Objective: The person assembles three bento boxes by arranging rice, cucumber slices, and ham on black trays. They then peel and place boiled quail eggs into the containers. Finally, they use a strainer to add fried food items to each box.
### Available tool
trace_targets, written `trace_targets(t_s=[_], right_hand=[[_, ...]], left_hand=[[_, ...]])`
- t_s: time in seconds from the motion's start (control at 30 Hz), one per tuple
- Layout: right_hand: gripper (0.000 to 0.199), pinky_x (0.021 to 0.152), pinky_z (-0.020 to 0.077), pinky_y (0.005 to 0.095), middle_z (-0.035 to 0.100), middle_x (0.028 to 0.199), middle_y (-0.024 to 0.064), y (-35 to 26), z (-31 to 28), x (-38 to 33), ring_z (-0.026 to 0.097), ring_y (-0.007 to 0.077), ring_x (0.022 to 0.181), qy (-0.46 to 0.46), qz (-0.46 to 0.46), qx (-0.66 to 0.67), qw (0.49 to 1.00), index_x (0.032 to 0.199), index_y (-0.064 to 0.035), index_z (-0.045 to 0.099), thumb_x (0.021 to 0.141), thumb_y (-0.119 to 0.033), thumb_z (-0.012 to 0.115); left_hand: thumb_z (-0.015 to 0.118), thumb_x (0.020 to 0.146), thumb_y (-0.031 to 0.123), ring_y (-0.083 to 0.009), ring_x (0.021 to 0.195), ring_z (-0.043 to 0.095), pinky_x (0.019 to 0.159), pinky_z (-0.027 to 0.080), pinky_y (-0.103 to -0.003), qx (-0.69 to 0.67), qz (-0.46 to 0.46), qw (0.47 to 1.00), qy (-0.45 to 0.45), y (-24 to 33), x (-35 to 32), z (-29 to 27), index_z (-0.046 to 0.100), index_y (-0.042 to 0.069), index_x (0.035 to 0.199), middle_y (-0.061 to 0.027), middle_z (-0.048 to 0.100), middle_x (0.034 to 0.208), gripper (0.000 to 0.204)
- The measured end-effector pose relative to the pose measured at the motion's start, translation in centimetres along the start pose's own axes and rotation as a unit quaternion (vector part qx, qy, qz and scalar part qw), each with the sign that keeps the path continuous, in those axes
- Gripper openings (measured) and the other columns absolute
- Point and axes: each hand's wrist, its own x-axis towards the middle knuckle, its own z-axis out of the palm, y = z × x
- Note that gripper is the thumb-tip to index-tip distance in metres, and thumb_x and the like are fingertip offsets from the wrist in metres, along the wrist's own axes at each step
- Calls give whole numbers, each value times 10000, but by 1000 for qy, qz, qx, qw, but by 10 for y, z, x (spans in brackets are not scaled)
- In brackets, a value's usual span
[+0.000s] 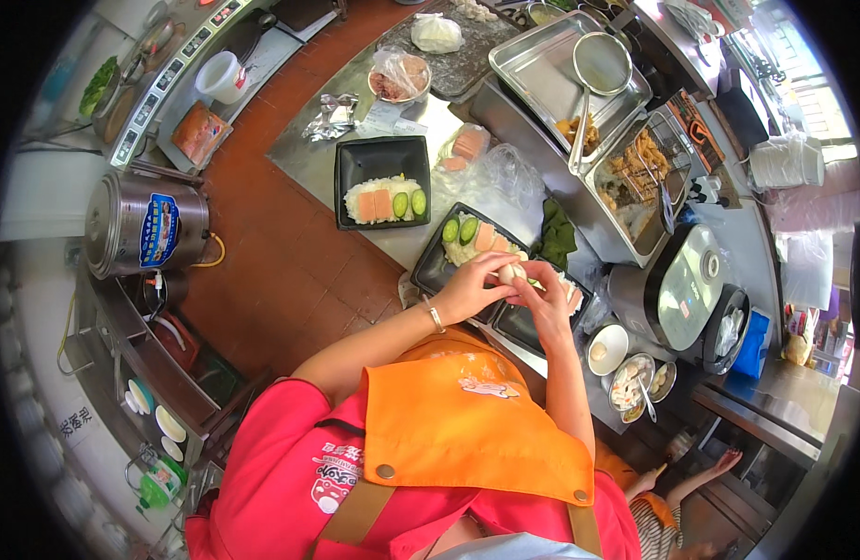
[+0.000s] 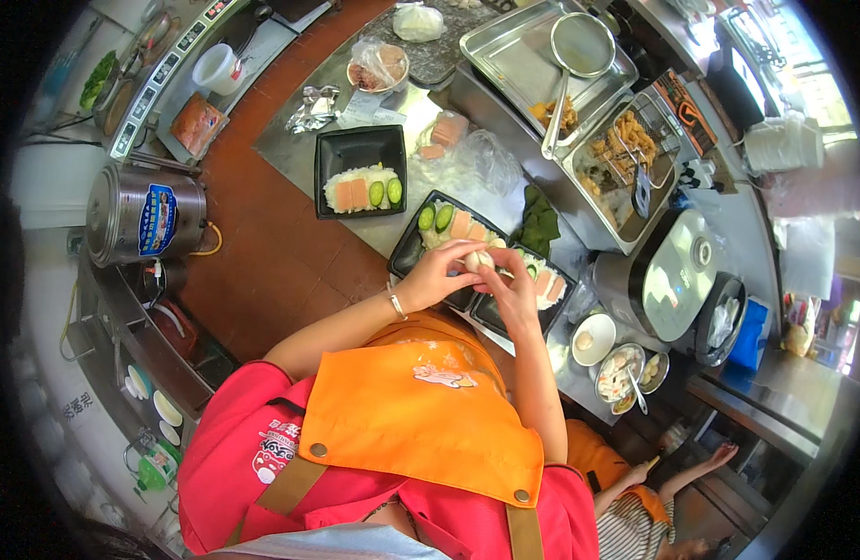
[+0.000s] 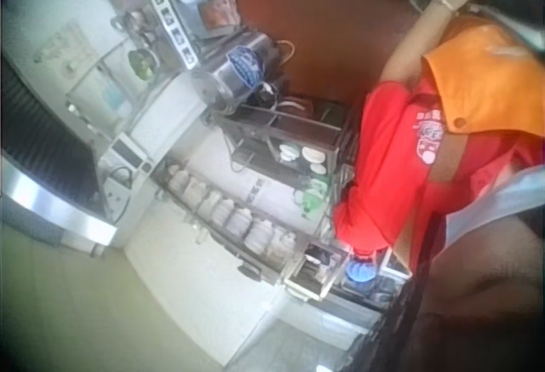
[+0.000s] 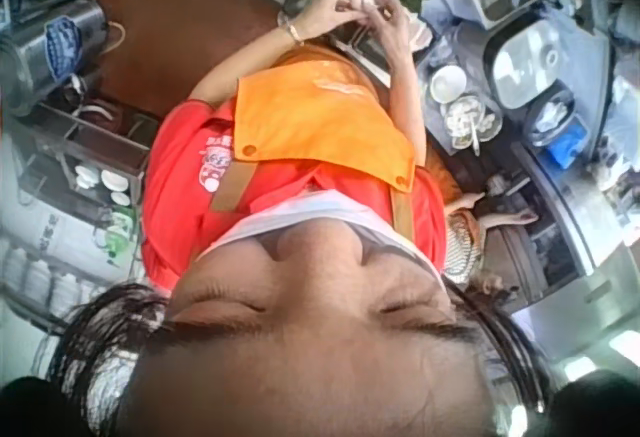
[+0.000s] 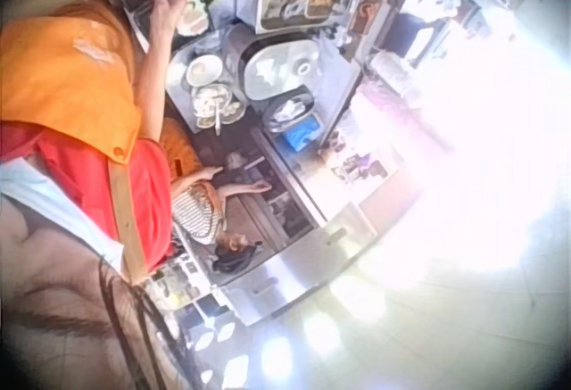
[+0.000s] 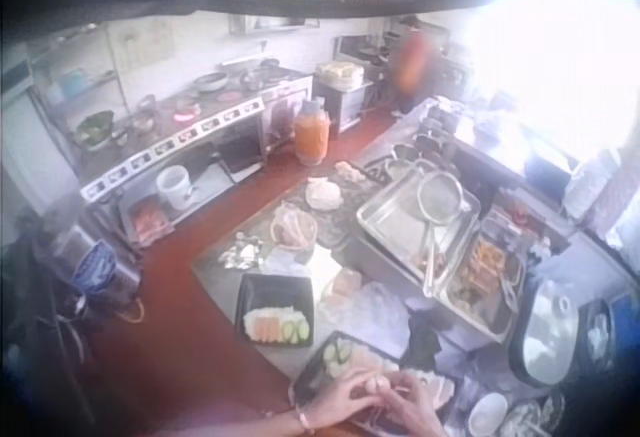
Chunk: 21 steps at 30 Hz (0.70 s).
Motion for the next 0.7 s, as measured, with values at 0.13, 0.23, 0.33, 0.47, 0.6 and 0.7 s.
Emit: trace_targets(t_s=[0.13, 0.23, 0.33, 0.47, 0.6, 0.7], right_hand=[[271, 731, 560, 261, 568, 1093, 80, -2, 25, 23, 632, 152, 897, -17, 5, 5, 1000, 1173, -6, 541, 923, -80, 617], [306, 766, 563, 283, 567, 1112, 76, -4, 38, 31, 629, 155, 933, -25, 20, 19, 999, 1223, -27, 531, 934, -94, 601], [377, 761, 572, 300, 575, 1113, 75, -8, 46, 36, 645, 183, 910, -34, 27, 39, 998, 1322, -47, 496, 960, -129, 564], [386, 771, 568, 306, 587, 1136, 72, -13, 46, 42, 650, 188, 925, -60, 54, 86, 993, 1354, -56, 481, 989, -178, 515], [410, 697, 515, 267, 596, 1059, 58, -4, 36, 45, 609, 149, 836, -90, 79, 131, 984, 1332, -53, 487, 941, -133, 579], [494, 562, 387, 210, 599, 939, 32, -3, 37, 38, 506, 87, 689, -77, 82, 118, 987, 1286, -41, 488, 832, -27, 682]], left_hand=[[717, 820, 43, -213, 1000, 642, 853, 549, -298, 15, -34, 999, 15, -3, -3, -30, 505, 10, 1340, -112, 615, 1148, 562], [686, 857, 33, -181, 1048, 621, 894, 521, -284, -93, -49, 994, 26, -17, -5, -41, 408, 9, 1410, -116, 587, 1230, 619], [629, 897, 22, -154, 1166, 549, 983, 458, -290, -214, -82, 973, 4, -21, -6, -55, 309, 17, 1466, -106, 528, 1320, 653], [603, 909, 34, -151, 1228, 498, 1049, 399, -307, -325, -118, 938, 3, -21, -11, -68, 345, 38, 1454, -113, 493, 1359, 603], [657, 875, 36, -140, 1151, 536, 1011, 428, -288, -320, -171, 929, 73, -38, -25, -82, 405, 37, 1406, -85, 533, 1276, 588], [716, 832, 66, -145, 1055, 563, 928, 472, -283, -113, -186, 959, 180, -69, -44, -115, 468, 61, 1335, -74, 561, 1147, 561]])
